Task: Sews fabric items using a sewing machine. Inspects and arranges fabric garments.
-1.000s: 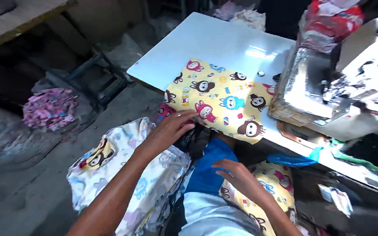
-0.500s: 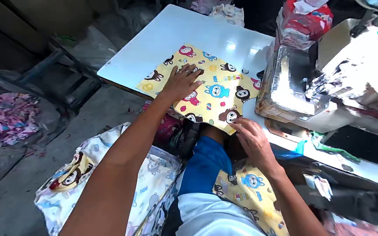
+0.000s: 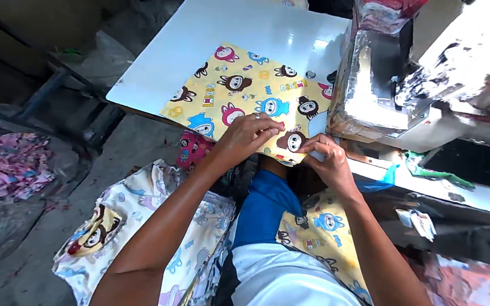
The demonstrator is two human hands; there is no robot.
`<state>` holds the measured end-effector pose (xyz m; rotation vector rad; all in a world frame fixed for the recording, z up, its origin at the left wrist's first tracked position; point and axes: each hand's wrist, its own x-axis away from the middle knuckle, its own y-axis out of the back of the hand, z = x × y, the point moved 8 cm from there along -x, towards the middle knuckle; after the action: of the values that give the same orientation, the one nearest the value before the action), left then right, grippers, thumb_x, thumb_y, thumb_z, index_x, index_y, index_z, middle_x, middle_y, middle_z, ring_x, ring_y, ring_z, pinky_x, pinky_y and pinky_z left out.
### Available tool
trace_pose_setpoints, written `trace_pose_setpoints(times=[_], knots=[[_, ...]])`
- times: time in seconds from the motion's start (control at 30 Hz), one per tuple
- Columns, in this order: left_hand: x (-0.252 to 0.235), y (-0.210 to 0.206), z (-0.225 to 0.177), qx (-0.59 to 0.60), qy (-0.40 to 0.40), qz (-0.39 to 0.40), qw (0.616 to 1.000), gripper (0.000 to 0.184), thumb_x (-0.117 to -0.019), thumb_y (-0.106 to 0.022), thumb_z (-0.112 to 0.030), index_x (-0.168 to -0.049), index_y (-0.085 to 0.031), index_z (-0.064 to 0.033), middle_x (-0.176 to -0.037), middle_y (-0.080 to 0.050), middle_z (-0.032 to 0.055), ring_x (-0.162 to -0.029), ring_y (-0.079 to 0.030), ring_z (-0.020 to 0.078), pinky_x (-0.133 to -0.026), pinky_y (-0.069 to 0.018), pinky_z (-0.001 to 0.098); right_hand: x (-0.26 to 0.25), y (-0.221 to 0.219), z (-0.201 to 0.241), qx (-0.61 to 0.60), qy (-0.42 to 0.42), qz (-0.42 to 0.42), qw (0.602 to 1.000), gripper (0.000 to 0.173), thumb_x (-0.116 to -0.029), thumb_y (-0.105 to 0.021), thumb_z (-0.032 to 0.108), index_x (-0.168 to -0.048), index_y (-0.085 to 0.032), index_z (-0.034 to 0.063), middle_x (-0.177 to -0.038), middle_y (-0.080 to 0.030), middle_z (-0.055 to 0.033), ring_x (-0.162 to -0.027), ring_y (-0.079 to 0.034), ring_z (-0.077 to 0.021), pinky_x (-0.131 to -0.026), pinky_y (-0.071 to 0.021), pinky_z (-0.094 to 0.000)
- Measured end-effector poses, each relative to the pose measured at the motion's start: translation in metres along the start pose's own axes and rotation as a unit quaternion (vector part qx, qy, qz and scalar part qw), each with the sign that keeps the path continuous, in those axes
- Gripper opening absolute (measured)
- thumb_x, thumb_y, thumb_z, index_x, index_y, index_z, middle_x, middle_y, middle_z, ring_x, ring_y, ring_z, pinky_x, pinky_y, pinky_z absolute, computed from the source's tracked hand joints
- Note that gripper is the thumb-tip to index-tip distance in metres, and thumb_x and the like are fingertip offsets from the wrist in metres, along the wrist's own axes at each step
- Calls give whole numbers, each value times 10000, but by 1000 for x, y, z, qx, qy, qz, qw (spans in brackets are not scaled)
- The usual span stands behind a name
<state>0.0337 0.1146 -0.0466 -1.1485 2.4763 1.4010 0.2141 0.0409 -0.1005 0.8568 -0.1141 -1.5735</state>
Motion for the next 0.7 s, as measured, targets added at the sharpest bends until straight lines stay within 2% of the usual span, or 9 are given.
trace_pose_setpoints(times=[0.07,0.17,0.33,0.4,0.5,0.57,0.6,0.67,0.7], knots=[[-2,-10,1,8,-7,30,999,271,-1052,-528,-186,-1122,-756,-58,-1080,-729,87,-935,-685,123,-833,-544,263,-1,-1,0,-3,-2,14,1000,96,-908,-710,53,-975,-778,54,-1022,-696,-79,-985,-634,-192,-909,-498,-373],[-6,-20,2,13,4,66,998,305,-1063,-505,-219,-1112,-766,-69,-1087,-739,71,-975,-686,123,-869,-526,285,-1,-1,-1,-8,-3,33,999,154,-970,-636,87,-1035,-769,43,-1067,-687,-92,-1016,-625,-203,-923,-489,-387],[-8,-35,2,14,-5,99,995,343,-1071,-487,-262,-1095,-771,-71,-1087,-742,73,-973,-689,134,-862,-528,308,-1,-1,-4,-16,-29,9,999,105,-911,-705,179,-937,-762,94,-1043,-690,-44,-992,-632,-168,-881,-497,-385],[-8,-41,4,3,14,117,993,357,-1050,-525,-340,-1113,-774,-92,-1090,-731,75,-941,-690,158,-836,-548,361,-1,-1,-5,-23,-30,-2,999,106,-910,-715,190,-918,-749,90,-1036,-693,-48,-997,-630,-181,-889,-490,-403],[-12,-47,7,-28,45,135,989,362,-956,-655,-434,-1102,-781,-128,-1026,-719,61,-876,-672,195,-775,-540,437,1,2,-3,-25,-24,-41,999,170,-994,-651,202,-974,-721,48,-1033,-697,-76,-999,-651,-187,-900,-512,-397],[-21,-46,14,-55,66,96,992,223,-949,-675,-259,-1025,-781,-78,-929,-710,101,-792,-674,241,-712,-545,462,4,5,0,2,-16,-77,997,194,-1029,-605,192,-1108,-697,41,-1099,-692,-90,-1045,-666,-183,-930,-543,-391],[-25,-42,22,-61,98,53,992,194,-960,-643,-173,-1016,-759,-27,-915,-710,143,-801,-682,280,-733,-547,490,5,5,2,21,-3,-86,996,232,-1026,-602,192,-1174,-686,35,-1157,-690,-109,-1098,-659,-214,-959,-530,-428],[-32,-28,47,-49,200,-55,977,233,-1006,-583,-135,-1106,-695,45,-989,-707,206,-895,-687,317,-832,-544,503,6,3,5,61,40,-83,994,291,-1004,-597,216,-1213,-698,41,-1234,-687,-115,-1189,-624,-272,-1010,-471,-505],[-34,-21,58,-51,238,-100,965,254,-1022,-552,-127,-1171,-657,49,-1045,-696,219,-948,-683,322,-865,-541,496,6,0,6,80,57,-70,993,304,-1013,-580,244,-1216,-714,63,-1267,-690,-91,-1238,-610,-271,-1051,-454,-517]])
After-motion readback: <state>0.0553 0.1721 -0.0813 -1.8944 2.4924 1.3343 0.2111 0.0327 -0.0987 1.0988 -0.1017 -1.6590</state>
